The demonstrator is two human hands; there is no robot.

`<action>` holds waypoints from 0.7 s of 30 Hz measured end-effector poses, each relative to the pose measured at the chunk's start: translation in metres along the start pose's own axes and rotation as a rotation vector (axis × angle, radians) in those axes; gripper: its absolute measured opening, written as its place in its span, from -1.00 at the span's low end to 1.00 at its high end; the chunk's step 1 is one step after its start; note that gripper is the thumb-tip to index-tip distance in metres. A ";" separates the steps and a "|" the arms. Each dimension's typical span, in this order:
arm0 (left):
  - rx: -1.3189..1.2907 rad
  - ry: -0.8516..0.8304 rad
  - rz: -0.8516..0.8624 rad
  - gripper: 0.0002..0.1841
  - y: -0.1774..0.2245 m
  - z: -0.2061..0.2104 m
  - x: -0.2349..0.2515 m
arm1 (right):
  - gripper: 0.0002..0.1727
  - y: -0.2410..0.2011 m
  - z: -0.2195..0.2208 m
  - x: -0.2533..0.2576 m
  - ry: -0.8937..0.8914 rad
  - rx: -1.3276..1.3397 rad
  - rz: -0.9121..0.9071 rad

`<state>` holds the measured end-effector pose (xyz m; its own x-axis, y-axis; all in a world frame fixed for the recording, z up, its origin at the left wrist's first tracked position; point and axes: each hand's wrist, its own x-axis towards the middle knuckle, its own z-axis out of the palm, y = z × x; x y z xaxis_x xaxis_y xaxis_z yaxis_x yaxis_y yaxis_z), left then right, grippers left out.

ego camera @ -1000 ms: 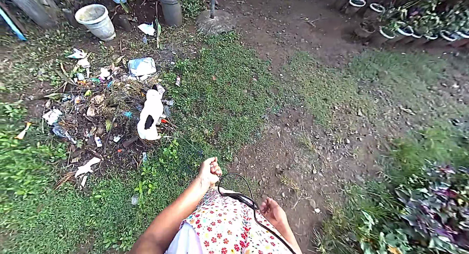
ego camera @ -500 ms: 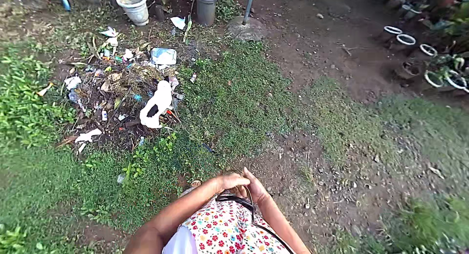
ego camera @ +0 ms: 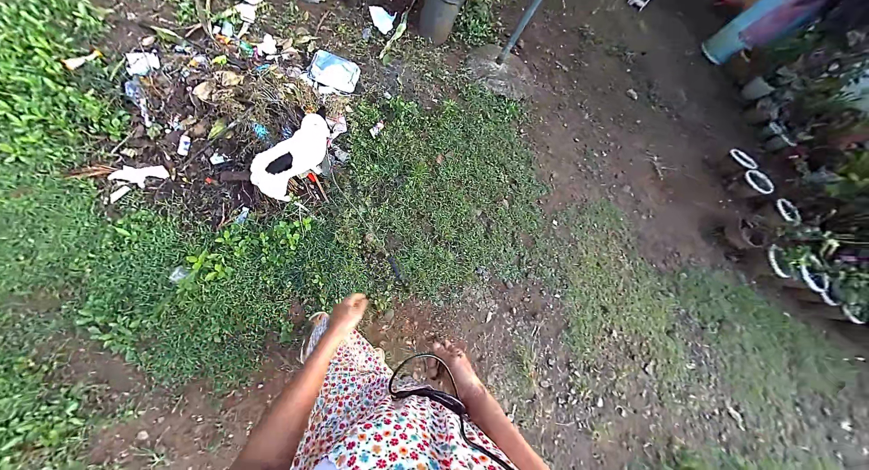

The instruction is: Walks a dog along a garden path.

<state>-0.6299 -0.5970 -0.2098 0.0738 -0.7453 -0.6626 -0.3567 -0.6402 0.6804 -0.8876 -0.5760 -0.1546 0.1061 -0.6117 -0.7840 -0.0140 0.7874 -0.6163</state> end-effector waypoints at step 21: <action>-0.353 0.247 -0.287 -0.39 -0.084 0.034 0.044 | -0.82 0.010 -0.053 -0.016 0.030 -0.108 -0.091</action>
<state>-0.6285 -0.5691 -0.3066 0.3554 -0.5249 -0.7734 0.0433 -0.8173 0.5746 -0.9422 -0.5622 -0.1520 0.0816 -0.6832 -0.7257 -0.1130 0.7171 -0.6878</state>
